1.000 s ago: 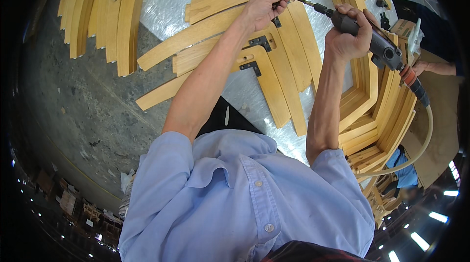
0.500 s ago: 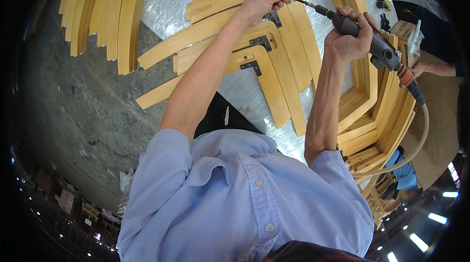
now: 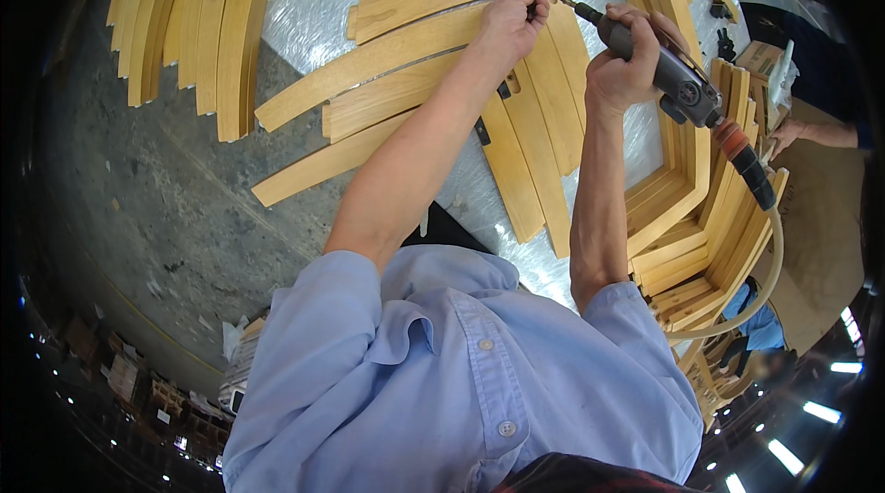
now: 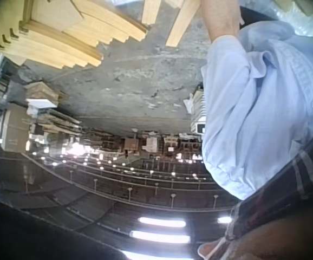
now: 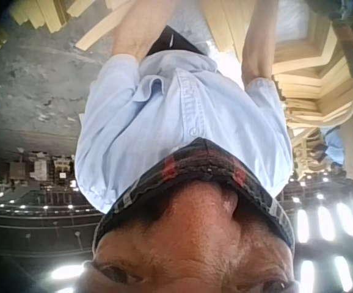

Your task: The person assembles wooden chair frames by attaching metal brackets to L-shaped wooden pieces using a cordless drill. They repeatedly position brackets, drive screws, and stack completed frames on the workbench.

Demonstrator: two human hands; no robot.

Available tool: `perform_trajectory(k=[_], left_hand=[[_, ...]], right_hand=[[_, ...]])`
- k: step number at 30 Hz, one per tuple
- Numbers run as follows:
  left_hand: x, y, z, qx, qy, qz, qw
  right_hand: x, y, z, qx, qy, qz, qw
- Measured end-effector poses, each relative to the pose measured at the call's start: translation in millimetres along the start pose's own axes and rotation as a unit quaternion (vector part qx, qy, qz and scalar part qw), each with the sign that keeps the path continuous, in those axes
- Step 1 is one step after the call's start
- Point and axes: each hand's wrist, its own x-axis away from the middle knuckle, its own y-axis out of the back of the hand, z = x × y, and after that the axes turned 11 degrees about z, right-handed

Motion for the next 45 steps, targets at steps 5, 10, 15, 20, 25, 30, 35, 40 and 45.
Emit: perform_trajectory(k=[5,10,15,20,25,30,35,40,45], left_hand=[[-3,5,-2,0.024,0.018,0.005,1.0],[-2,7,-2,-0.017,0.016,-0.002,1.0],[-3,6,0,-0.027,0.01,-0.014,0.999],[-7,7,-1,-0.034,0.012,-0.012,0.999],[2,-1,-1,-0.148,0.001,-0.029,0.989],[24,11,4,-0.51,-0.025,0.03,0.859],[39,12,-3,-0.479,-0.027,0.044,0.876],[50,4,-12,-0.371,-0.016,0.058,0.927],[53,10,-18,-0.338,-0.021,0.071,0.938]], right_hand=[[3,0,-9,0.038,-0.009,0.056,0.998],[3,-1,-16,0.039,-0.018,0.05,0.998],[2,-2,-16,0.04,-0.036,0.06,0.997],[2,-3,-21,0.069,-0.039,0.067,0.995],[-9,-13,-20,0.167,-0.044,0.11,0.979],[-31,-34,-34,0.179,-0.144,0.07,0.971],[-37,-38,-32,0.179,-0.135,0.092,0.97],[-34,-27,-50,0.171,-0.059,0.119,0.976],[-29,-27,-55,0.145,-0.07,0.133,0.978]])
